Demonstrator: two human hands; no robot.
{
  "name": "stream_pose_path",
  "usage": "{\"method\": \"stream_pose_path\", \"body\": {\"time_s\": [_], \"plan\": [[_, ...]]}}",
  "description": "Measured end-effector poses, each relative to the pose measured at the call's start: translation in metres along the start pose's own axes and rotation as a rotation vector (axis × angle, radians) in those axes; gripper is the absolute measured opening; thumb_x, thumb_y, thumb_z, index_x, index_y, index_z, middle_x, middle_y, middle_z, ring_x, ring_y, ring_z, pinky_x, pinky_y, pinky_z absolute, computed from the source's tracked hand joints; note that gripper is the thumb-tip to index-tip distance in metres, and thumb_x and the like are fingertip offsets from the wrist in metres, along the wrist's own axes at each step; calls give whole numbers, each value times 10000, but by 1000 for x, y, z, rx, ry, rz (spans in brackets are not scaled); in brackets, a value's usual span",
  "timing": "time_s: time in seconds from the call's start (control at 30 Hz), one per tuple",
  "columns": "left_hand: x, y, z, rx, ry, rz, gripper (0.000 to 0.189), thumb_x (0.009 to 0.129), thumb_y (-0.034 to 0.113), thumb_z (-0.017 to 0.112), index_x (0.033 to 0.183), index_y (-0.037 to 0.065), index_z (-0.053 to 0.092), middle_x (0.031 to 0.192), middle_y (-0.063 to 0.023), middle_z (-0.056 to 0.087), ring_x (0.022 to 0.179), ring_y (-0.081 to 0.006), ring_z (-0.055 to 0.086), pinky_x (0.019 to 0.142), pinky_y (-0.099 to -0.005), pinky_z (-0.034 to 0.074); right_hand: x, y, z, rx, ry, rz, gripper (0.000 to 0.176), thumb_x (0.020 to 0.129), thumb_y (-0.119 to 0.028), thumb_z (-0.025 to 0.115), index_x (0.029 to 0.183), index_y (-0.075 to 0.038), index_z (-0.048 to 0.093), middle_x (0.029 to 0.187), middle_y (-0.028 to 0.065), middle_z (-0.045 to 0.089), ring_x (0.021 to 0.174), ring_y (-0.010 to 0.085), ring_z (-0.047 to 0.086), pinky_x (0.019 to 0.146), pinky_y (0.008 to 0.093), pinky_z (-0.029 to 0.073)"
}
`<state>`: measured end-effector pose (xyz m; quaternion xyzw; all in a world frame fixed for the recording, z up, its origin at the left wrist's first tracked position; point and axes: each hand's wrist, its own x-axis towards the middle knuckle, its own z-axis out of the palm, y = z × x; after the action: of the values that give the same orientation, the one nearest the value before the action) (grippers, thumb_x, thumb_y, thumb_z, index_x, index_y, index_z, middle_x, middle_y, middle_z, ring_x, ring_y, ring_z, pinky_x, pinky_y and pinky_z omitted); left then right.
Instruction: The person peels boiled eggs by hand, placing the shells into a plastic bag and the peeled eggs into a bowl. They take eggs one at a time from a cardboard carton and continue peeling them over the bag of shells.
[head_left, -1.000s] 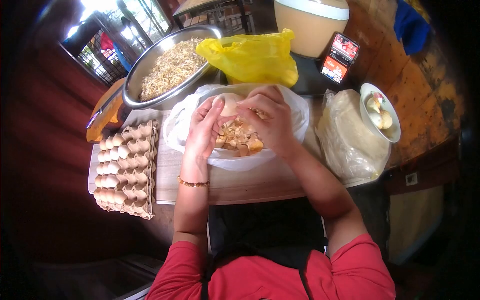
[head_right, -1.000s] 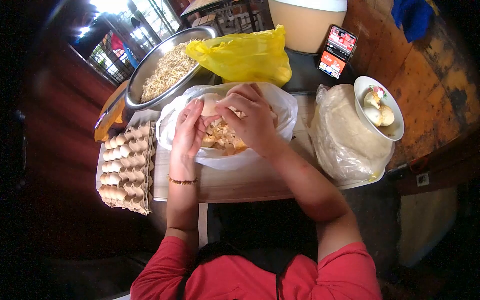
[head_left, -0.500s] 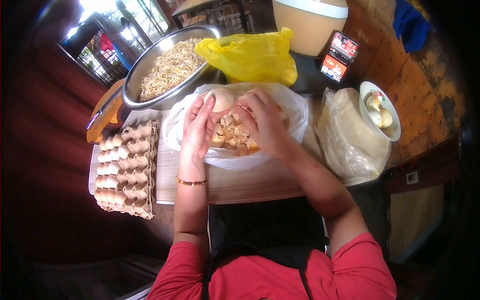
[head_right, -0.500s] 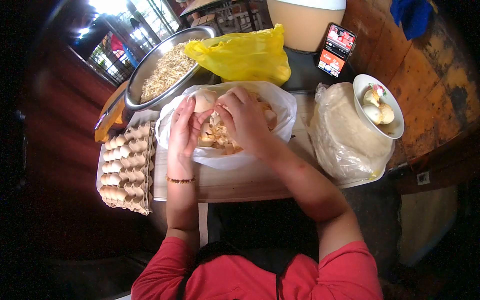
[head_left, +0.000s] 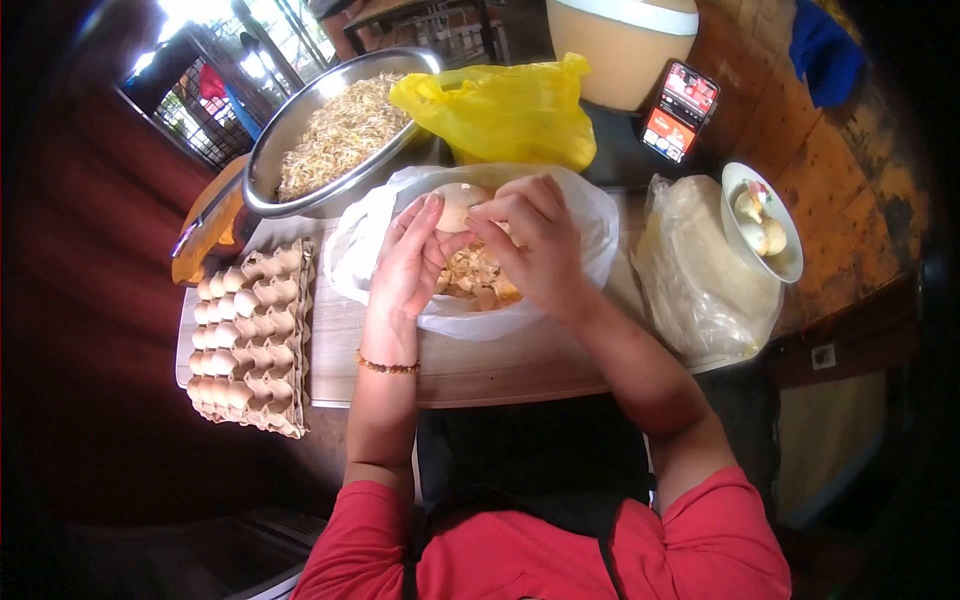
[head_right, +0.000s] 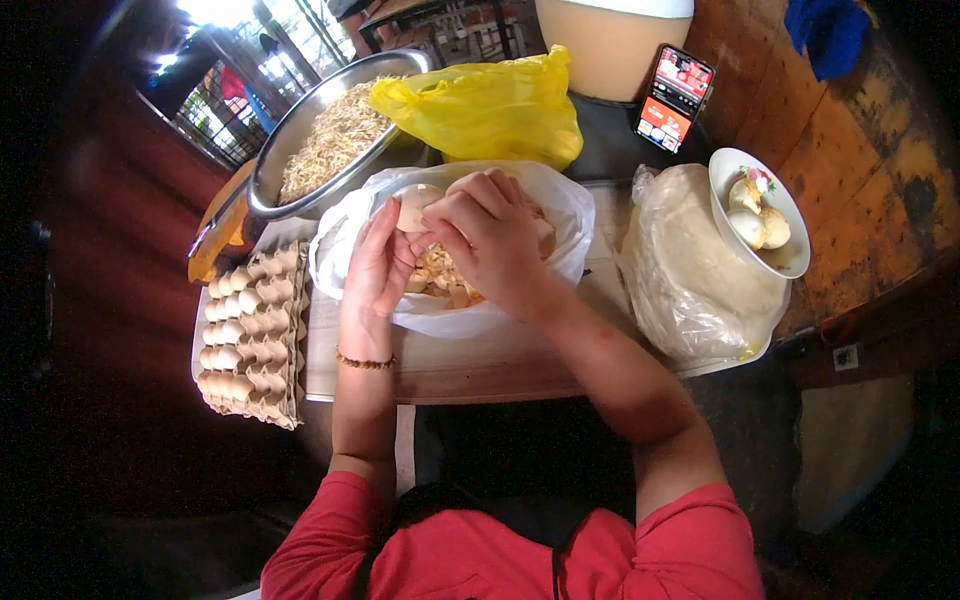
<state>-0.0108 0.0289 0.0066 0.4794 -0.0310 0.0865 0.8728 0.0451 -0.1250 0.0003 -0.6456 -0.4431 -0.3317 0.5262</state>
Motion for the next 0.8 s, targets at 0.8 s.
{"method": "stream_pose_path", "body": {"time_s": [0.8], "plan": [[0,-2,0,348,6,120,307,872,36,633,1167,15,551,1066,-93,652,931,-133,631,788,-267,524,-1,7,1,298,-54,444,320,847,-105,672,1136,16,608,1031,113,594,893,188,612,735,279,490]]}}
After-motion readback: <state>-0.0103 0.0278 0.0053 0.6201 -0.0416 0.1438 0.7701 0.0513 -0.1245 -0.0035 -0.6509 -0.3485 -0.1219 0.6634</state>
